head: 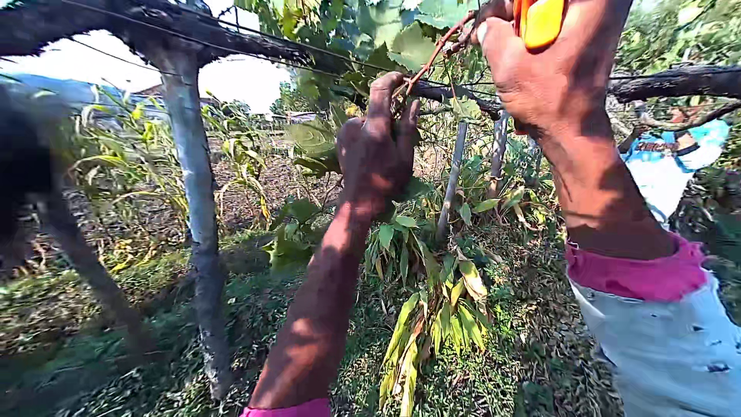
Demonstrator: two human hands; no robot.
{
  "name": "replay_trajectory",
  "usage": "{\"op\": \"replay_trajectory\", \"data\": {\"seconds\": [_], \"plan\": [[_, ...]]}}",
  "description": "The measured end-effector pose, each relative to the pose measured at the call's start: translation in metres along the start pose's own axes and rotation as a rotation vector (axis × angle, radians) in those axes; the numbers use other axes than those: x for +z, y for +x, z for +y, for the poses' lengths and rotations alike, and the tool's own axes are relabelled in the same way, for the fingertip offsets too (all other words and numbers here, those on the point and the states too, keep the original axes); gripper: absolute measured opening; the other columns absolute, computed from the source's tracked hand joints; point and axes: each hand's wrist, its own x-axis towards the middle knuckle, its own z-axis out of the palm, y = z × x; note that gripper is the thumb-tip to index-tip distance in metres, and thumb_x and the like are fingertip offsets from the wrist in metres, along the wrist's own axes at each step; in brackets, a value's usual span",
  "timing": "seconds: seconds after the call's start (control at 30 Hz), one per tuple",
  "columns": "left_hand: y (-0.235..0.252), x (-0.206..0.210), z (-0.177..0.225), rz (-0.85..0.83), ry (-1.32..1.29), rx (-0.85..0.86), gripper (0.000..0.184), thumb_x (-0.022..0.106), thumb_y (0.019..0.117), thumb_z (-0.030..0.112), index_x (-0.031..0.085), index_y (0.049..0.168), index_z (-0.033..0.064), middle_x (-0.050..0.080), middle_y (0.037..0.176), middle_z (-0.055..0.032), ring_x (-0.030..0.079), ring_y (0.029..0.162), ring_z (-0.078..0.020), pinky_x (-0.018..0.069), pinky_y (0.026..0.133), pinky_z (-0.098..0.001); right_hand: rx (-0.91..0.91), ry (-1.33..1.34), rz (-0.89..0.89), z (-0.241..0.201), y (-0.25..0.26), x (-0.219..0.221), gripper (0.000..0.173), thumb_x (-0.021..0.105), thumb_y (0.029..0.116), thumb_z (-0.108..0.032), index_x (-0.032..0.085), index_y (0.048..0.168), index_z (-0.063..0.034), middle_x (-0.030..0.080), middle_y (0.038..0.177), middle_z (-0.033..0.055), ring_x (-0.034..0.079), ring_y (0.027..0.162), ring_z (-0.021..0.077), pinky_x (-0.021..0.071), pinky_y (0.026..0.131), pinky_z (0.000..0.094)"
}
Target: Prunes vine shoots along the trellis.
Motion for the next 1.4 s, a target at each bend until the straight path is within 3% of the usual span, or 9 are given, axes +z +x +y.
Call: {"op": "replay_trajectory", "data": {"seconds": [0.17, 0.37, 0.5, 0.67, 0.77, 0.87, 1.0, 1.13, 1.4], "plan": [[0.001, -0.003, 0.001, 0.019, 0.021, 0.018, 0.033, 0.059, 0.1032, 0.031, 0.069, 0.121, 0.0052, 0.069, 0.072, -0.01, 0.065, 0.058, -0.0259, 0.0531, 0.055, -0.0478, -0.016, 0.177, 0.227, 0.025, -0.05, 0.015, 0.037, 0.073, 0.0836, -0.008, 0.057, 0.115, 0.005, 0.069, 0.097, 0.0067, 0.068, 0.085, 0.0086, 0.0599, 0.077, 0.0273], [-0.004, -0.003, -0.002, 0.008, 0.02, 0.035, 0.029, 0.059, 0.1034, 0.03, 0.071, 0.112, 0.0056, 0.067, 0.07, -0.0092, 0.063, 0.057, -0.0249, 0.0518, 0.054, -0.0464, 0.04, 0.516, 0.326, 0.006, -0.032, 0.044, 0.034, 0.075, 0.0834, 0.005, 0.055, 0.111, 0.0046, 0.072, 0.093, 0.008, 0.073, 0.085, 0.0129, 0.0642, 0.077, 0.03], [-0.005, -0.003, -0.004, 0.057, -0.011, 0.075, 0.026, 0.06, 0.1028, 0.027, 0.073, 0.111, 0.0054, 0.067, 0.07, -0.0083, 0.062, 0.055, -0.0223, 0.0507, 0.052, -0.0432, 0.07, 0.567, 0.312, 0.006, -0.021, 0.05, 0.032, 0.075, 0.0837, 0.002, 0.056, 0.109, 0.0033, 0.07, 0.084, 0.0072, 0.066, 0.063, 0.0138, 0.0583, 0.053, 0.0303], [-0.004, -0.009, 0.003, -0.011, 0.024, 0.064, 0.027, 0.059, 0.1029, 0.029, 0.073, 0.112, 0.0078, 0.071, 0.077, -0.0091, 0.067, 0.062, -0.0242, 0.0535, 0.058, -0.0458, 0.199, 0.61, 0.286, 0.007, -0.013, 0.042, 0.033, 0.074, 0.0829, 0.001, 0.055, 0.109, 0.0022, 0.069, 0.083, 0.0084, 0.062, 0.057, 0.0159, 0.0568, 0.05, 0.0315], [-0.002, -0.009, 0.003, -0.022, 0.008, 0.067, 0.028, 0.058, 0.1037, 0.029, 0.073, 0.111, 0.0062, 0.071, 0.078, -0.0098, 0.066, 0.062, -0.0238, 0.0537, 0.058, -0.0458, 0.185, 0.487, 0.327, 0.007, -0.007, 0.042, 0.031, 0.075, 0.0813, -0.003, 0.058, 0.107, 0.0009, 0.069, 0.083, 0.0062, 0.065, 0.06, 0.0138, 0.0588, 0.054, 0.0304], [-0.001, -0.012, 0.001, -0.046, 0.03, 0.019, 0.03, 0.057, 0.1045, 0.032, 0.072, 0.108, 0.0061, 0.072, 0.08, -0.0104, 0.069, 0.067, -0.0252, 0.0549, 0.063, -0.0478, 0.085, 0.326, 0.374, 0.008, -0.012, 0.03, 0.027, 0.072, 0.0842, -0.006, 0.06, 0.107, 0.0028, 0.068, 0.088, 0.0067, 0.068, 0.077, 0.0129, 0.0596, 0.071, 0.0307], [-0.001, -0.008, -0.007, 0.004, -0.028, 0.04, 0.03, 0.059, 0.1034, 0.031, 0.073, 0.104, 0.0047, 0.071, 0.079, -0.0103, 0.068, 0.067, -0.0232, 0.0558, 0.062, -0.0455, 0.09, 0.059, -0.032, 0.009, -0.062, 0.0, 0.04, 0.07, 0.0883, -0.018, 0.058, 0.121, 0.0001, 0.069, 0.096, 0.0057, 0.068, 0.079, 0.0119, 0.0592, 0.071, 0.0333], [0.01, -0.009, -0.006, 0.033, -0.019, 0.095, 0.028, 0.059, 0.103, 0.027, 0.072, 0.097, 0.0033, 0.07, 0.077, -0.0102, 0.067, 0.066, -0.0236, 0.0542, 0.06, -0.0449, 0.226, -0.085, -0.42, 0.018, -0.096, -0.009, 0.043, 0.074, 0.0825, -0.012, 0.061, 0.123, -0.0078, 0.068, 0.089, 0.0129, 0.066, 0.069, 0.0293, 0.0546, 0.056, 0.0533], [0.018, -0.013, -0.006, 0.016, 0.039, 0.068, 0.028, 0.059, 0.1026, 0.028, 0.072, 0.093, 0.0043, 0.069, 0.077, -0.0122, 0.069, 0.07, -0.0292, 0.0543, 0.061, -0.0492, 0.262, -0.253, -0.611, 0.018, -0.067, -0.005, 0.046, 0.075, 0.0799, -0.018, 0.065, 0.124, -0.0092, 0.07, 0.094, 0.0179, 0.068, 0.084, 0.0387, 0.0518, 0.069, 0.0633]]}}
